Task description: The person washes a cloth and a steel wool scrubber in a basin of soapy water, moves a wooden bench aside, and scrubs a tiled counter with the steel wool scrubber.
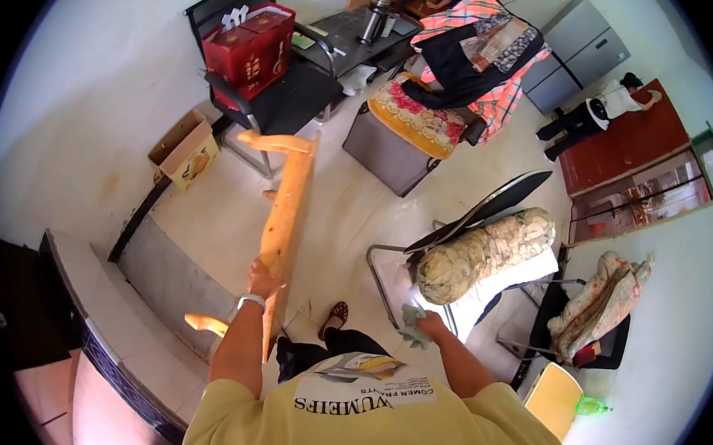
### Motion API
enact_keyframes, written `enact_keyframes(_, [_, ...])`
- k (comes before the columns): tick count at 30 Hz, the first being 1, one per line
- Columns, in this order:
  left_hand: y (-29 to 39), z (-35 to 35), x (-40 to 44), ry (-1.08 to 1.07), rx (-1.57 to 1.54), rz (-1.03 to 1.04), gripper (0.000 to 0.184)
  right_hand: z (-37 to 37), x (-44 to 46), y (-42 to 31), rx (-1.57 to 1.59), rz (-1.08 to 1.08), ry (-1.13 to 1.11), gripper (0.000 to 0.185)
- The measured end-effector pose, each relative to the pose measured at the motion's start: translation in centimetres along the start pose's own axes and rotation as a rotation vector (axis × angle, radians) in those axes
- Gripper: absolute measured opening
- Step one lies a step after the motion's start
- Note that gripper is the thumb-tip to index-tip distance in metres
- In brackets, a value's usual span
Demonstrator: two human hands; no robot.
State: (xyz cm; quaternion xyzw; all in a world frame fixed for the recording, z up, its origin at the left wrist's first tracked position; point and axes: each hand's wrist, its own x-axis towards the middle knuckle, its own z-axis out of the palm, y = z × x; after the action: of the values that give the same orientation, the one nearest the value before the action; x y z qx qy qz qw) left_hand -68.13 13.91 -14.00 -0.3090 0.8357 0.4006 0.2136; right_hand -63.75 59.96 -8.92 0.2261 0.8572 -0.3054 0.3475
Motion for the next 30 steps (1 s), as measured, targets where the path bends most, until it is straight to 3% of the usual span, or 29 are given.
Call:
enact_keyframes(8, [1.1,2.8,0.5,-0.134,0.219,0.187,0.098,-0.5,2.4,0.1,-0.013,-0.051,0.013,0.035])
enact_keyframes(12, [3.2,1.7,-1.4,-0.24,0.259,0.1,0.101,0.0,2.6,-0.1,0.061,-0.017,-0.05,0.033])
enact_keyframes(18, [2.8,1.1,-3.1,-0.066,0.245,0.079,0.103,1.1,2.8,-1.1,0.148,0.021,-0.102,0.031])
enact_keyframes(20, [1.4,0.3,-4.5,0.098,0.214,0.234,0.103,1.5,3.9,-1.1,0.11,-0.012,-0.117,0.031])
enact_keyframes(27, [-2.6,-1.4,-7.6,0.207,0.219,0.119,0.102,2.0,8.5,-3.2,0.009,-0.181,-0.135,0.027])
enact_keyframes(30, [-3.2,-0.2,-7.3,0.142,0.293,0.053,0.095,1.3,10.6,-3.7,0.109,-0.201,-0.248,0.026])
